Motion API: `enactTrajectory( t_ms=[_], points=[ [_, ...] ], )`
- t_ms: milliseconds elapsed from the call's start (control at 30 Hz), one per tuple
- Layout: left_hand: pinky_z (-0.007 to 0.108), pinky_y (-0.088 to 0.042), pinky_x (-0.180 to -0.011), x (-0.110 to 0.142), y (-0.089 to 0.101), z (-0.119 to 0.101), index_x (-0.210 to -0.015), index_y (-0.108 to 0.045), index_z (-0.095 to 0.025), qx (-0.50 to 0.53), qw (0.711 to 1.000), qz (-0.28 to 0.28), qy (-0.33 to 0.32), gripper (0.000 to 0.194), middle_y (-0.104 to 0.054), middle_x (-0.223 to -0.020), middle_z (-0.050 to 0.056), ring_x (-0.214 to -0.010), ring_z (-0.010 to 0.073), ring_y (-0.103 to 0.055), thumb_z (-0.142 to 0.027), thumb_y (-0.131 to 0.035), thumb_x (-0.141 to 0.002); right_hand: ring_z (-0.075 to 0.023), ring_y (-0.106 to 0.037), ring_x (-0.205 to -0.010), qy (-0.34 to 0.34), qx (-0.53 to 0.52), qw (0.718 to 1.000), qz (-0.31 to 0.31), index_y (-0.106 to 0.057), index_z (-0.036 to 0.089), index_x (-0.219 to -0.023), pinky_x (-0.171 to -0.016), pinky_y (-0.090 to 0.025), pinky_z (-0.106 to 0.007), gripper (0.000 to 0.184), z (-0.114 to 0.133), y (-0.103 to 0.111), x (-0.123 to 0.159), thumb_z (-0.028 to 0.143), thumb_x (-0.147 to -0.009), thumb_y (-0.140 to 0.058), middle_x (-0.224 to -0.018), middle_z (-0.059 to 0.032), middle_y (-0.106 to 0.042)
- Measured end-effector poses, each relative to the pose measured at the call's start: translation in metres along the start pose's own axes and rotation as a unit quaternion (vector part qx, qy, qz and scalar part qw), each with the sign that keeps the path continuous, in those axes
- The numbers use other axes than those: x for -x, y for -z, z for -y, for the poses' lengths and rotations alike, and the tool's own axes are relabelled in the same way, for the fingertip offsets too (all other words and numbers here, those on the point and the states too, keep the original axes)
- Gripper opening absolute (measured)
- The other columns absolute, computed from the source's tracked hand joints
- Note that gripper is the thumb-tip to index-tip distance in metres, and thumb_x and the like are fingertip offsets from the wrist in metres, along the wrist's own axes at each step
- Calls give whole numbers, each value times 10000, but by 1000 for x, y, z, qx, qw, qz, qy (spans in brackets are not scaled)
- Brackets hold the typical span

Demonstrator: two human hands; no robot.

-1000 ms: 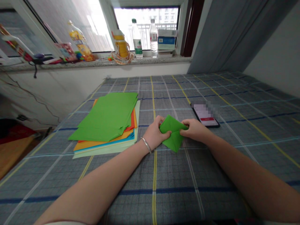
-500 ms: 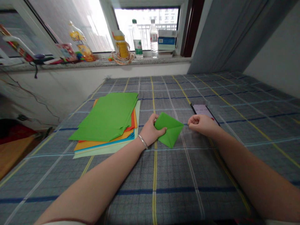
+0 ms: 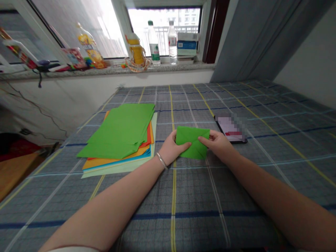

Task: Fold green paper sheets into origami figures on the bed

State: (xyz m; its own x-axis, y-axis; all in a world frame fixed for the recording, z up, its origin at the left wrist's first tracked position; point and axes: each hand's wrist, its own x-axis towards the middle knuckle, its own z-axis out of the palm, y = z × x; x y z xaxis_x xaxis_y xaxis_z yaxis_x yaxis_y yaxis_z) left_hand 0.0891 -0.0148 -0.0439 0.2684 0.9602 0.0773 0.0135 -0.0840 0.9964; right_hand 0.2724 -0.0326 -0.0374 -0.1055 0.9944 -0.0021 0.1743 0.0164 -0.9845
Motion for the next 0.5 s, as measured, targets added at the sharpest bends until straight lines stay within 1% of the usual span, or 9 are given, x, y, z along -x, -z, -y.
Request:
enactTrajectory(
  t_ms=[67, 167, 333, 433, 500],
  points=[
    [284, -540, -729, 0, -1, -1, -1032, -512, -153, -6, 1000, 2, 16, 455, -658, -988, 58, -830, 157, -644, -211, -740, -643, -216, -667, -886, -1, 7, 1000, -19, -625, 190, -939, -750, -546, -336, 292, 1, -1, 1, 411, -748, -635, -951, -72, -712],
    [270, -536, -682, 1, -3, -2, -995, -524, -149, -28, 999, 6, 25, 417, -666, -922, 46, -773, 149, -638, -192, -731, -635, -202, -666, -791, -20, 24, 999, -38, -636, 182, -886, -685, -542, -317, 262, 5, -5, 4, 386, -723, -655, -878, -64, -710],
    [250, -512, -638, 2, -3, -5, -914, -583, -138, -88, 996, 10, 20, 329, -676, -825, 20, -696, 135, -619, -173, -708, -611, -202, -665, -734, -54, 17, 998, -26, -661, 155, -887, -656, -542, -322, 300, 14, -10, 10, 392, -703, -673, -870, -83, -722],
    [251, -498, -618, 2, -1, -4, -849, -625, -122, -89, 993, 49, 56, 253, -673, -755, 14, -634, 126, -603, -178, -676, -608, -208, -662, -708, -50, 48, 996, -51, -669, 153, -852, -623, -531, -322, 303, 17, -11, 12, 418, -704, -667, -826, -79, -723],
    [252, -493, -617, 2, 0, -3, -811, -639, -111, -75, 992, 63, 78, 226, -667, -726, 15, -609, 120, -593, -193, -665, -602, -206, -654, -682, -40, 87, 993, -68, -669, 158, -803, -587, -512, -309, 289, 19, -11, 13, 427, -699, -668, -772, -69, -717]
  ],
)
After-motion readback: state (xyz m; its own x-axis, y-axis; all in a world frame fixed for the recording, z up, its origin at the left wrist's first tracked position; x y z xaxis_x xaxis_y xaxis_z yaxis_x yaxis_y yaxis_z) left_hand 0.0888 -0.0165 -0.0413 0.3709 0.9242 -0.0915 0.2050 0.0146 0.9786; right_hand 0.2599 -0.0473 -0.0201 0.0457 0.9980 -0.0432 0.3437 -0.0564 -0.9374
